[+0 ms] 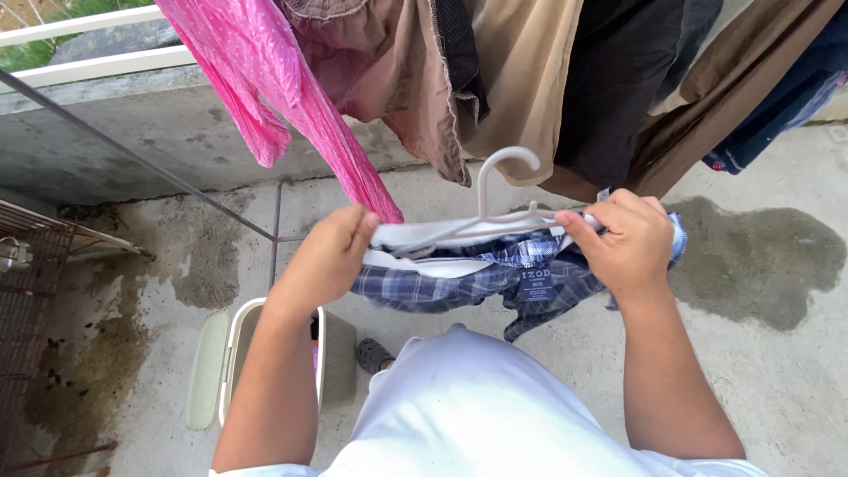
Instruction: Hanging clothes from a basket onto hangers and placing them on a laundry rack.
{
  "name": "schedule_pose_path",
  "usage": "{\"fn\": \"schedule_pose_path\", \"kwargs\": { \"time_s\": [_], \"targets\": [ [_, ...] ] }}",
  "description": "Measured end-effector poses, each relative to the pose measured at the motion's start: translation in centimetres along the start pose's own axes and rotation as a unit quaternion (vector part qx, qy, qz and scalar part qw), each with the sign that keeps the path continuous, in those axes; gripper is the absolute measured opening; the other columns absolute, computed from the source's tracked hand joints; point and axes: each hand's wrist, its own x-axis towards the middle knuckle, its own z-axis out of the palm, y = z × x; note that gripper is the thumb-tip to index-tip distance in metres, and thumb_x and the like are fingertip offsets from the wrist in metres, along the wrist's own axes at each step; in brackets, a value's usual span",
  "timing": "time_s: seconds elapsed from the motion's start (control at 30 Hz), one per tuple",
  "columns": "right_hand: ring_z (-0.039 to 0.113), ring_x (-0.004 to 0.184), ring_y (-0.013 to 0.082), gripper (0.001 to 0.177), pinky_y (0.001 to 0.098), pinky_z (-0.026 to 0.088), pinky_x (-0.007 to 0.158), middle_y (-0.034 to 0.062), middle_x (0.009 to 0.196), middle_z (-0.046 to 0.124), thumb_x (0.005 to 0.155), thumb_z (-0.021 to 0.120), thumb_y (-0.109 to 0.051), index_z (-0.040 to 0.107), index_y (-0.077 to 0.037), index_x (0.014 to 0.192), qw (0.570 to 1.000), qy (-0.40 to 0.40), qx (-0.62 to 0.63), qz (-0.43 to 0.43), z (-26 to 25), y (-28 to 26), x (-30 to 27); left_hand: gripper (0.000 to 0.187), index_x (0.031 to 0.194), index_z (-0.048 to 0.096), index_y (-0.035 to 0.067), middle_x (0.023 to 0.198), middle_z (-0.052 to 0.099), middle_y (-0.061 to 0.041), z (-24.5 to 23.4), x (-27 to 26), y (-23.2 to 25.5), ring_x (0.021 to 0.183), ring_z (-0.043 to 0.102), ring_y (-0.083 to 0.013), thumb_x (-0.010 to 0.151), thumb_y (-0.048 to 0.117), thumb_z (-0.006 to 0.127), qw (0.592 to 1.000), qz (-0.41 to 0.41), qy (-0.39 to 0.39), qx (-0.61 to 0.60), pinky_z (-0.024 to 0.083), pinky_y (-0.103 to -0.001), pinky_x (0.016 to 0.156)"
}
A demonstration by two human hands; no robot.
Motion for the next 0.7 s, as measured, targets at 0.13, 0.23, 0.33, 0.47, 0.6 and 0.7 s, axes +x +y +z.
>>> {"fn": "schedule_pose_path", "kwargs": {
  "time_s": [0.13, 0.23, 0.33, 0.47, 0.6, 0.7],
  "targets": [
    [0.049, 0.062, 0.0214, 0.041, 0.036, 0.038, 0.064, 0.0003, 0.065, 0.054, 0.08, 0.088, -0.047, 0.072, -0.011, 0.07, 0.997, 0.007, -0.04, -0.07, -0.4, -0.6, 0.3, 0.029, 0.092, 0.052, -0.003, 0.084, 0.055, -0.021, 0.7, 0.0, 0.0, 0.076, 0.054, -0.0362, 0.11, 0.02, 0.05, 0.99, 0.021, 0.134, -0.039, 0.046, -0.044, 0.073],
    [0.05, 0.064, 0.0229, 0.044, 0.038, 0.038, 0.068, 0.0015, 0.067, 0.052, 0.082, 0.089, -0.047, 0.07, -0.01, 0.07, 0.993, 0.041, -0.073, -0.081, -0.1, -0.7, 0.1, 0.023, 0.095, 0.055, -0.001, 0.085, 0.056, -0.018, 0.9, -0.9, 1.0, 0.077, 0.057, -0.0336, 0.108, 0.018, 0.051, 0.984, 0.026, 0.16, -0.067, 0.048, -0.042, 0.074],
    [0.052, 0.067, 0.0232, 0.048, 0.0381, 0.038, 0.071, 0.0022, 0.07, 0.054, 0.092, 0.087, -0.048, 0.068, -0.009, 0.072, 0.991, 0.092, -0.083, -0.048, 0.4, 0.0, -0.3, 0.015, 0.096, 0.061, 0.003, 0.083, 0.062, -0.015, -0.1, -1.6, 3.5, 0.075, 0.063, -0.0312, 0.1, 0.018, 0.059, 0.994, 0.026, 0.075, -0.08, 0.051, -0.04, 0.071],
    [0.054, 0.073, 0.0233, 0.053, 0.0364, 0.038, 0.076, 0.0028, 0.078, 0.06, 0.106, 0.079, -0.052, 0.067, -0.008, 0.079, 0.988, 0.139, -0.066, -0.033, 0.1, 1.3, -0.8, 0.019, 0.094, 0.063, 0.006, 0.084, 0.068, -0.015, 0.0, -2.3, 3.7, 0.08, 0.066, -0.0346, 0.088, 0.019, 0.075, 0.995, 0.07, -0.074, -0.002, 0.05, -0.044, 0.07],
    [0.056, 0.075, 0.0221, 0.057, 0.0368, 0.038, 0.078, 0.002, 0.078, 0.06, 0.107, 0.075, -0.056, 0.065, -0.008, 0.078, 0.985, 0.146, -0.062, -0.06, -0.7, 0.9, -0.3, 0.021, 0.095, 0.06, 0.006, 0.086, 0.068, -0.016, -0.2, -3.3, 3.4, 0.085, 0.065, -0.0378, 0.084, 0.015, 0.076, 0.996, 0.044, -0.055, 0.057, 0.049, -0.047, 0.073],
    [0.054, 0.077, 0.0236, 0.057, 0.037, 0.037, 0.08, 0.0029, 0.078, 0.057, 0.108, 0.071, -0.059, 0.065, -0.009, 0.08, 0.973, 0.185, -0.112, -0.076, -0.6, 1.7, -0.1, 0.021, 0.097, 0.059, 0.006, 0.091, 0.067, -0.017, -0.3, -3.9, 4.1, 0.091, 0.064, -0.0396, 0.08, 0.006, 0.07, 0.993, 0.011, 0.048, 0.106, 0.049, -0.048, 0.077]
  ]
}}
